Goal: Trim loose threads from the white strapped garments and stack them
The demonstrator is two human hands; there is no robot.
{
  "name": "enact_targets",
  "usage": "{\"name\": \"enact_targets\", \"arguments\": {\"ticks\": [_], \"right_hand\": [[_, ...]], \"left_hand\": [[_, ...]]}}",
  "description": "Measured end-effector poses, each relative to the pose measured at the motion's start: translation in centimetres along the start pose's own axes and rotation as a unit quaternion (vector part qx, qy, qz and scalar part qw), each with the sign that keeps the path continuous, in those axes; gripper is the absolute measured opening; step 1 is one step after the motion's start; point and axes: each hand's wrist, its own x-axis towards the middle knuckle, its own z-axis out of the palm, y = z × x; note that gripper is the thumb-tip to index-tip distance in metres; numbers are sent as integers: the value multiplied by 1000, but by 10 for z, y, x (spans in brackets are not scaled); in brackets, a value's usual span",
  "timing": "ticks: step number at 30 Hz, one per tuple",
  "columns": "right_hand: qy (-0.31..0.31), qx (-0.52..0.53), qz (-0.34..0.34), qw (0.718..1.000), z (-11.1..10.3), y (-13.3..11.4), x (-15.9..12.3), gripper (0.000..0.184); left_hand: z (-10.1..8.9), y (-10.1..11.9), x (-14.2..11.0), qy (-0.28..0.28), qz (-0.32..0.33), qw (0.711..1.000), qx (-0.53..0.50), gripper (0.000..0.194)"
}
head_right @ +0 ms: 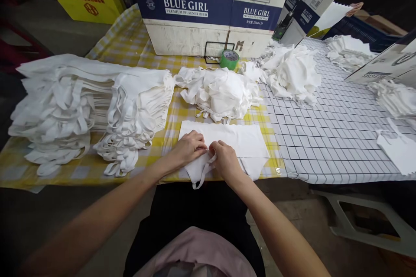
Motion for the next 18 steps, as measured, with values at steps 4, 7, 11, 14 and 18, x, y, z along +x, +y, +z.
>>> {"name": "enact_targets", "arguments": {"ticks": [4,7,11,14,18], "right_hand": [[-15,-20,-11,1000,0,-3,4,27],[-13,-25,-12,1000,2,-6,7,26],[21,44,-14,999,8,-9,4,25],[46,227,59,971,11,-12,-8,16],[-21,541,183,821,10,-25,-39,27]], "left_hand": [[0,0,1,-5,5,1000,14,15],[1,-1,2,-4,7,1000,18,16],[4,-3,1,9,4,1000,0,15],[4,-3,-2,16,2,1000,-25,14],[-5,-3,-13,10,18,997,-74,15]]}}
